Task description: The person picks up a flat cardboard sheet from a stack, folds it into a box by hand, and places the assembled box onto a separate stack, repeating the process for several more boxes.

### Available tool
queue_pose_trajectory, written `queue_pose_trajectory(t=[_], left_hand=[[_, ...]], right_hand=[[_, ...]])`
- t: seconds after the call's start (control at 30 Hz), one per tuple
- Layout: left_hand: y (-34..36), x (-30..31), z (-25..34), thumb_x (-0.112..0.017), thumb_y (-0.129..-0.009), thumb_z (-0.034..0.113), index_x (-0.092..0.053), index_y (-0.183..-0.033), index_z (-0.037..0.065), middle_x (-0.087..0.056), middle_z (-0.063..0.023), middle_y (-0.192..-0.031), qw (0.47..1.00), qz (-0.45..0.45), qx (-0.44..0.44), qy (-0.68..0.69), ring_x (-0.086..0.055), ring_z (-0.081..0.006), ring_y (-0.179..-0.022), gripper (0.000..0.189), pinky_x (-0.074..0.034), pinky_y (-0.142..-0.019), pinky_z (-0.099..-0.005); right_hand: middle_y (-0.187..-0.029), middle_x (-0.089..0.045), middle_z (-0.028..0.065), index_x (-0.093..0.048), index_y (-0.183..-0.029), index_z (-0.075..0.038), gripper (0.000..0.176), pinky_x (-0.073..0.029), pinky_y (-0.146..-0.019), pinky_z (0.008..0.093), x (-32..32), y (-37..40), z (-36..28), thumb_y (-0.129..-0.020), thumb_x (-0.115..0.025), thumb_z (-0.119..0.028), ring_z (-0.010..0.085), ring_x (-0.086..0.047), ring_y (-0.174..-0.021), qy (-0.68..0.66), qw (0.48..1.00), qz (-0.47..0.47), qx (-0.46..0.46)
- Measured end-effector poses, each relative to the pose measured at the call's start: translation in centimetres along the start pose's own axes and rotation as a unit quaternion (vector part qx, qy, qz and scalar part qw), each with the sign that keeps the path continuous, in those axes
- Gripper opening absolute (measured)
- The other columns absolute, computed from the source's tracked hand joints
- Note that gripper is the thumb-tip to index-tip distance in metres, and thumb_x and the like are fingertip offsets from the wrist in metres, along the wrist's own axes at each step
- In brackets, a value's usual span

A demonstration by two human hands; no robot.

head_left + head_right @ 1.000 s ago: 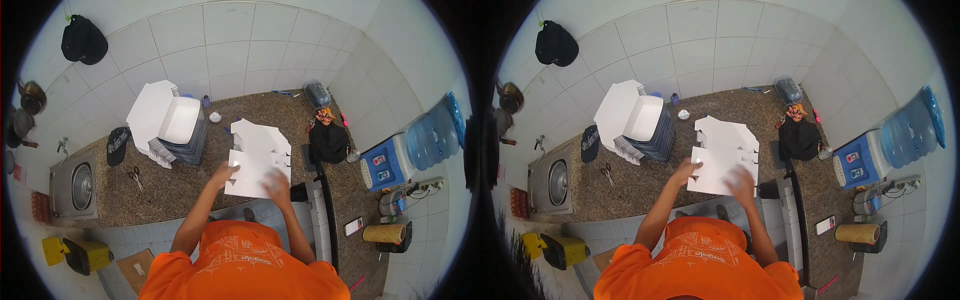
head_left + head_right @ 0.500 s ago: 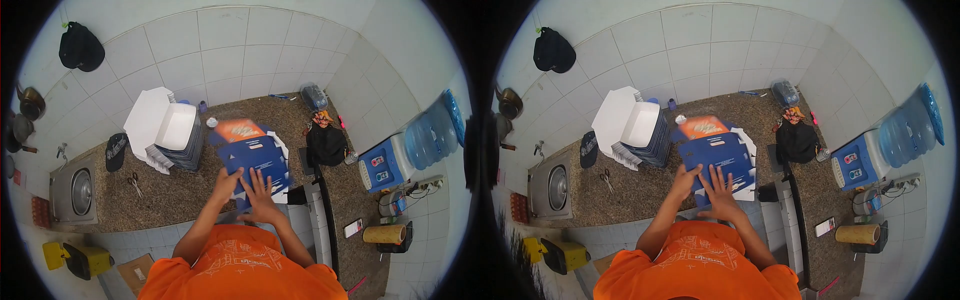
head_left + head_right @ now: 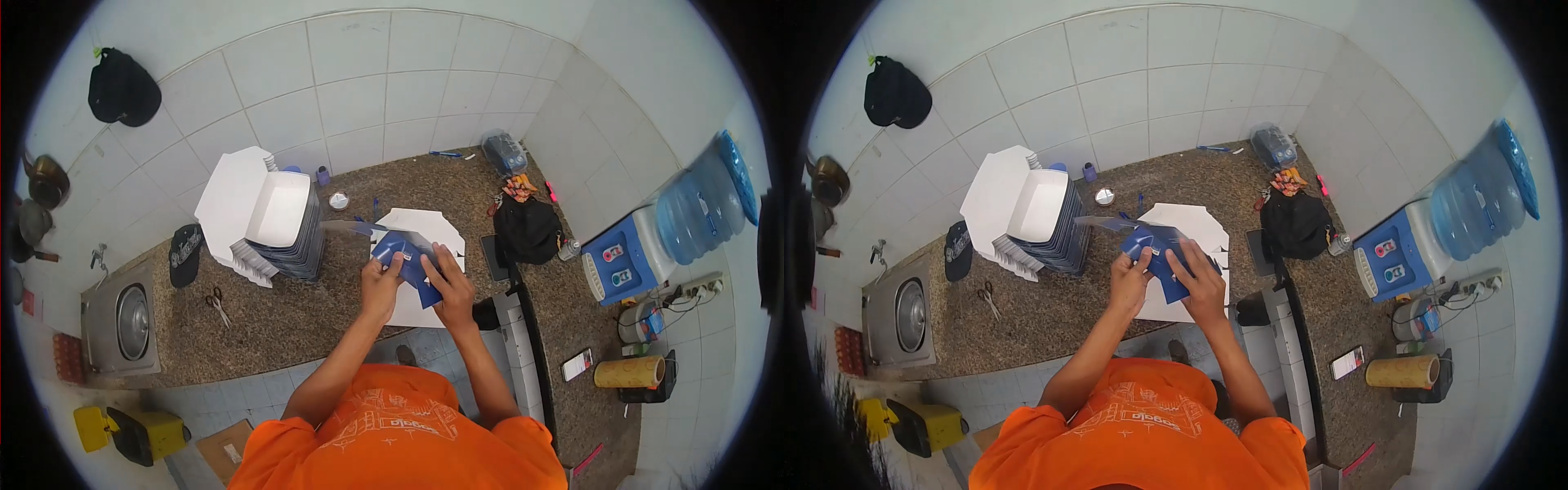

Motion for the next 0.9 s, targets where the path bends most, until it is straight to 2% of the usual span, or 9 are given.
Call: queue_pose_trajectory(t=[0.1,0.23,0.3,0.47,0.53,0.67,0.8,0.87,0.9], left_hand=[[0.2,-1.0,0.6,-0.064,-0.104,0.018,-0.065,-0.119,0.006,-0.07,-0.0023,-0.107,1.0,0.001,-0.006,-0.008,-0.066,-0.0104,-0.093,0.019,-0.054,-0.079,-0.0301],[-0.7,-1.3,0.8,-0.063,-0.104,0.014,-0.066,-0.115,0.004,-0.07,-0.0033,-0.106,0.999,0.007,0.02,0.05,-0.067,-0.0128,-0.091,0.015,-0.057,-0.08,-0.0306],[-1.1,-1.4,1.9,-0.063,-0.104,0.014,-0.066,-0.115,0.005,-0.07,-0.0029,-0.106,0.996,0.023,0.035,0.078,-0.067,-0.013,-0.09,0.015,-0.057,-0.078,-0.0307],[-0.7,-1.8,0.7,-0.064,-0.104,0.015,-0.067,-0.114,0.007,-0.07,-0.0019,-0.106,0.998,0.033,0.048,0.039,-0.066,-0.0114,-0.089,0.014,-0.056,-0.073,-0.029],[-0.4,-2.4,-0.6,-0.063,-0.103,0.014,-0.065,-0.114,0.007,-0.069,-0.0027,-0.108,1.0,0.007,0.001,0.009,-0.067,-0.0129,-0.093,0.012,-0.056,-0.078,-0.0307],[-0.5,-2.5,-0.5,-0.059,-0.107,0.021,-0.065,-0.114,0.009,-0.069,-0.0027,-0.108,0.998,-0.034,-0.013,0.048,-0.065,-0.0112,-0.094,0.015,-0.055,-0.075,-0.0293],[0.0,-2.9,0.1,-0.055,-0.109,0.027,-0.064,-0.119,0.009,-0.068,-0.003,-0.112,0.997,-0.077,0.002,0.03,-0.066,-0.0124,-0.101,0.022,-0.055,-0.082,-0.0315],[0.2,-3.4,0.0,-0.054,-0.109,0.028,-0.064,-0.12,0.008,-0.068,-0.0025,-0.111,0.996,-0.079,-0.002,0.033,-0.065,-0.0116,-0.099,0.025,-0.056,-0.083,-0.0312],[0.3,-3.6,0.0,-0.054,-0.109,0.03,-0.064,-0.12,0.007,-0.068,-0.0019,-0.11,0.996,-0.08,-0.009,0.036,-0.065,-0.0108,-0.098,0.027,-0.057,-0.083,-0.0309]], right_hand=[[-0.143,-0.062,0.0118,-0.064,-0.14,-0.015,0.065,-0.057,-0.096,0.0415,0.7,-0.8,0.8,-0.077,-0.076,-0.003,0.0331,-0.064,-0.126,-0.004,0.999,-0.033,0.038],[-0.143,-0.061,0.0117,-0.064,-0.139,-0.016,0.06,-0.057,-0.097,0.0413,1.3,-0.6,0.2,-0.081,-0.077,-0.009,0.034,-0.065,-0.124,-0.028,0.998,-0.062,0.0],[-0.144,-0.061,0.0117,-0.066,-0.137,-0.017,0.055,-0.057,-0.098,0.0406,1.3,0.6,0.6,-0.084,-0.079,-0.015,0.0342,-0.064,-0.125,-0.155,0.988,-0.016,-0.017],[-0.145,-0.06,0.011,-0.07,-0.131,-0.017,0.051,-0.058,-0.098,0.0401,0.5,1.2,1.5,-0.081,-0.083,-0.023,0.0339,-0.063,-0.128,-0.006,0.994,-0.006,0.106],[-0.145,-0.06,0.0101,-0.07,-0.13,-0.016,0.051,-0.058,-0.097,0.0403,-0.1,0.2,1.4,-0.081,-0.083,-0.023,0.0354,-0.06,-0.131,0.07,0.995,-0.009,0.063],[-0.147,-0.058,0.0135,-0.066,-0.135,-0.01,0.058,-0.054,-0.102,0.0442,-0.2,-0.1,1.9,-0.081,-0.085,-0.019,0.0392,-0.054,-0.137,-0.05,0.999,-0.009,0.016],[-0.148,-0.056,0.0196,-0.064,-0.136,-0.002,0.055,-0.049,-0.109,0.0452,-0.2,-0.3,1.7,-0.084,-0.081,-0.01,0.0402,-0.053,-0.138,-0.066,0.998,-0.012,0.004],[-0.149,-0.055,0.0218,-0.062,-0.138,0.0,0.051,-0.047,-0.11,0.0443,-0.3,-0.8,1.4,-0.088,-0.074,-0.004,0.0399,-0.052,-0.139,-0.127,0.985,0.037,-0.108],[-0.149,-0.054,0.023,-0.061,-0.139,0.0,0.049,-0.047,-0.109,0.0428,-0.1,-1.2,1.0,-0.091,-0.068,-0.001,0.0393,-0.052,-0.139,-0.127,0.986,0.029,-0.104]])
Point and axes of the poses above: each hand's wrist, its own y-axis away from the middle knuckle, its own x-axis out of the back of the hand, z = x × y, the point moved 1 cm from there along -y, towards the middle knuckle
